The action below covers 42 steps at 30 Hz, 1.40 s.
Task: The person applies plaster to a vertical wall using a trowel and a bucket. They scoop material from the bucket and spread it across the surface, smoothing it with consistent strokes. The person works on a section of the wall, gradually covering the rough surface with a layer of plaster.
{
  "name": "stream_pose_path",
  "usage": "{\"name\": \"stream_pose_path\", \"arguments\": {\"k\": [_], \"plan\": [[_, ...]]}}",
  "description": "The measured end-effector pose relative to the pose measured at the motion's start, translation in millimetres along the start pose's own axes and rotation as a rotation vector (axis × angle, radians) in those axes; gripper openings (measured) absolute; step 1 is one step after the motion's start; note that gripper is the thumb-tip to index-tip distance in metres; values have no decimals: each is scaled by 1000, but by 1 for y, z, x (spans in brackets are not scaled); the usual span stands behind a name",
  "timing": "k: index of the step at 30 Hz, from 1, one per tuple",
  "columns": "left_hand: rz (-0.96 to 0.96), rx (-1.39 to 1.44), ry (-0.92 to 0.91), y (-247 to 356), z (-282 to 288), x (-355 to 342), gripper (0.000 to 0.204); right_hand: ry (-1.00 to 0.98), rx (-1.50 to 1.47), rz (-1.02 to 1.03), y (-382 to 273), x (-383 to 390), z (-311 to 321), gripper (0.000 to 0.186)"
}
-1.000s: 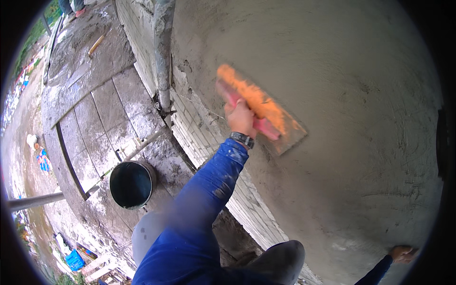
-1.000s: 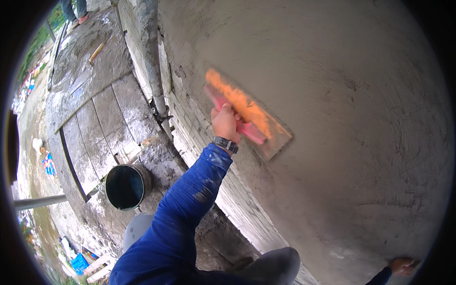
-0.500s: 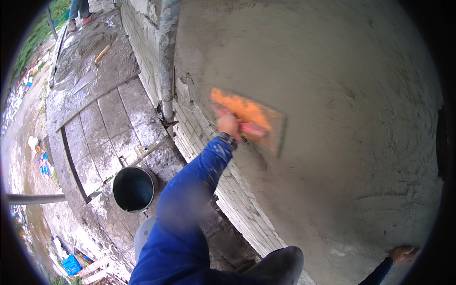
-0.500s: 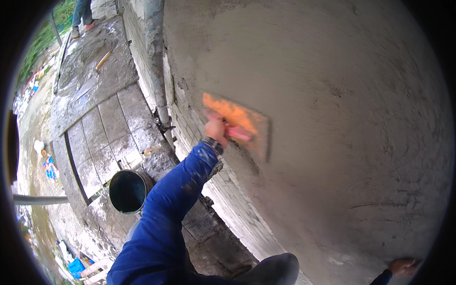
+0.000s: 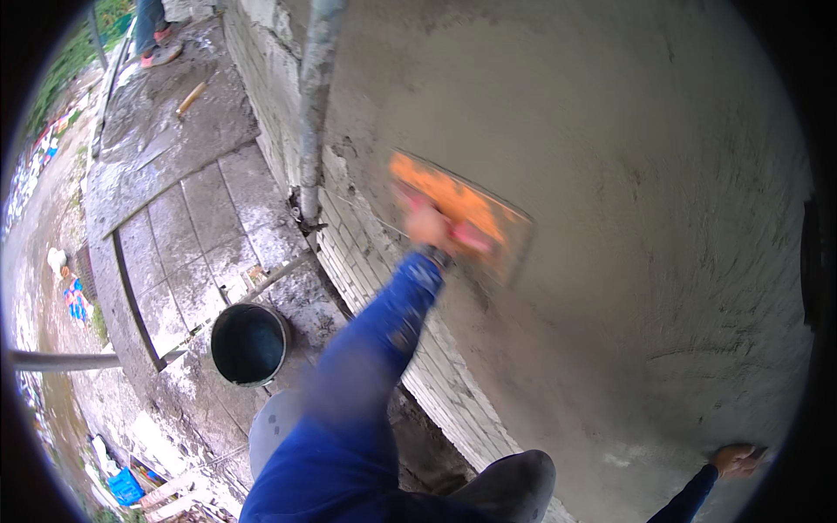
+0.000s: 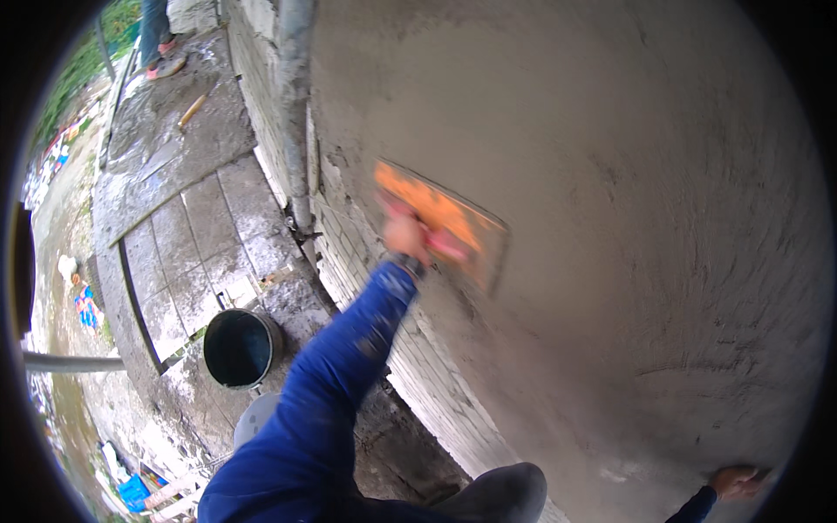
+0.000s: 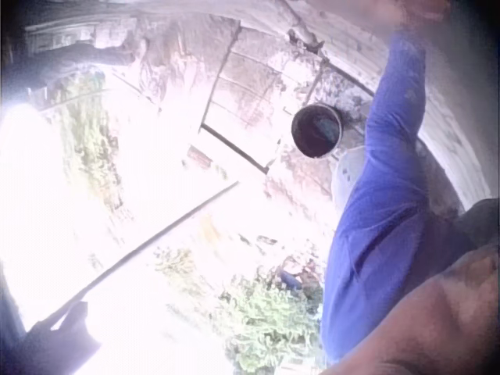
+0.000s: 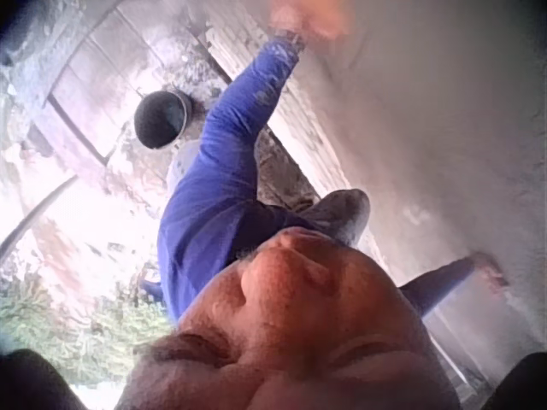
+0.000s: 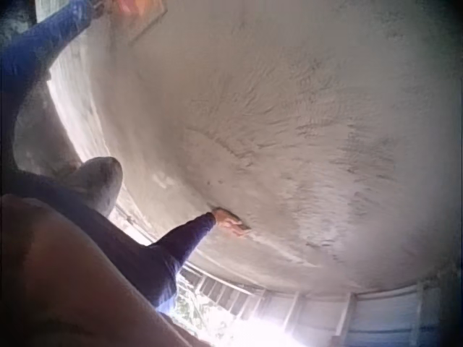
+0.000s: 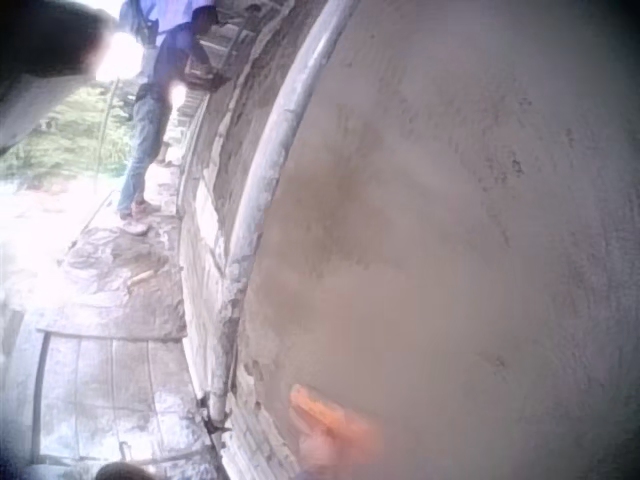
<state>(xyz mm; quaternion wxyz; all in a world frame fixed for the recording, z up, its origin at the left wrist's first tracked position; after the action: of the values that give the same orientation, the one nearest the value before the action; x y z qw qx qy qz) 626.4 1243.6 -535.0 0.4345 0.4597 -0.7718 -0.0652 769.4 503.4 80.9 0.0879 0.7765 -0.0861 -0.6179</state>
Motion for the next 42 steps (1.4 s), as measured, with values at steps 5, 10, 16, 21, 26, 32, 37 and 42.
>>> {"name": "stream_pose_path", "arguments": {"k": [5, 10, 16, 21, 26, 32, 37, 42], "plan": [[-207, 235, -179, 63, -59, 127, 17, 9, 21, 63, -24, -3, 4, 62], [-76, 276, -9, 45, -3, 21, 15, 28, -94, 63, -50, -8, 15, 62], [85, 309, 25, -58, 23, 94, 16, 41, -51, 53, -28, -3, -6, 65], [6, 219, -2, -39, -8, 169, 26, 41, -74, 28, -49, -2, 6, 68], [-295, -31, 50, -22, 32, 47, 16, 51, -39, 63, -51, -2, -5, 72], [-108, 59, 78, -63, 43, 58, 19, 38, 19, -24, -21, -6, 4, 63], [-213, -72, 3, -117, 44, 141, 19, 78, -23, 97, -45, -9, 1, 64], [-28, 148, -191, -112, 16, 234, 27, 46, -10, 34, -32, -7, 12, 70]]}}
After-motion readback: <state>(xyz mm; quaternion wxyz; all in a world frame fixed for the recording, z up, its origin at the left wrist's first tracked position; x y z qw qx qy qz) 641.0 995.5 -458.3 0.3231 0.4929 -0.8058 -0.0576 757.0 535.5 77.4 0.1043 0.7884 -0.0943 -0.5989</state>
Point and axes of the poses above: each hand's wrist, its own x-axis away from the middle knuckle, its own z-axis out of the back of the hand, y = z × x, the point moved 8 cm from there along -x, towards the middle knuckle, and after that the axes turned 6 degrees about x, right-handed, at the moved point
